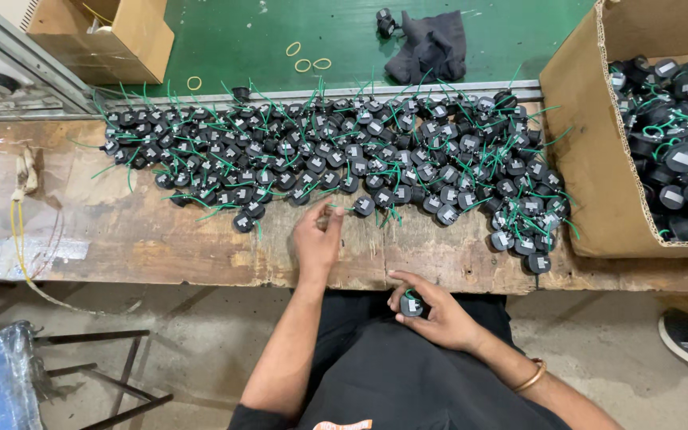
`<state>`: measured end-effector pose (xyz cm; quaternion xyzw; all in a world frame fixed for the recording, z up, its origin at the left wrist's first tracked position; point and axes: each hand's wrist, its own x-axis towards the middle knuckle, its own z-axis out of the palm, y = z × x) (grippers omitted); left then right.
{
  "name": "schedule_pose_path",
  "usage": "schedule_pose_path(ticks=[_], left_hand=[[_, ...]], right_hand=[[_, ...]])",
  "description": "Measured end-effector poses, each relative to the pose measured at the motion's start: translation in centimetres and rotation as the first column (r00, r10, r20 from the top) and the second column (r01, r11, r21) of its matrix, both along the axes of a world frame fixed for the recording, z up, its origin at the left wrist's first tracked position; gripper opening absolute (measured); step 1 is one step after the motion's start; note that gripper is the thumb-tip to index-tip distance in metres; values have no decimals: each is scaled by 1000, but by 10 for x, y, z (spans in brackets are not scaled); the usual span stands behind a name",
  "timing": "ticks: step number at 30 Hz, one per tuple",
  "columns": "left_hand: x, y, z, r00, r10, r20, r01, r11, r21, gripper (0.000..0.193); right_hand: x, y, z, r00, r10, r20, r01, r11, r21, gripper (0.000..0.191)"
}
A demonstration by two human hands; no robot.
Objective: The person picks up black power plugs with green wires one at a time from a pile on the workbench, handles and turns each plug in both hands, and places it in an arranged group on the bench. A second worker at the left side of the bench handles similar plugs and a yellow cable.
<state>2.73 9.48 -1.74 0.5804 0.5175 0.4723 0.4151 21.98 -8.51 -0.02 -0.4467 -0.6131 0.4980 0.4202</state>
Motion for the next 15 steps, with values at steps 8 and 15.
schedule_pose_path(ticks=[8, 15], left_hand=[[18, -18, -4, 966, -191, 174, 134, 947, 293, 21], [32, -76, 7, 855, -517, 35, 444, 766, 464, 17]], right_hand=[[1, 5, -2, 980, -175, 97, 158, 974, 160, 59], [-3, 6, -30, 932, -187, -310, 103, 958, -267, 62]])
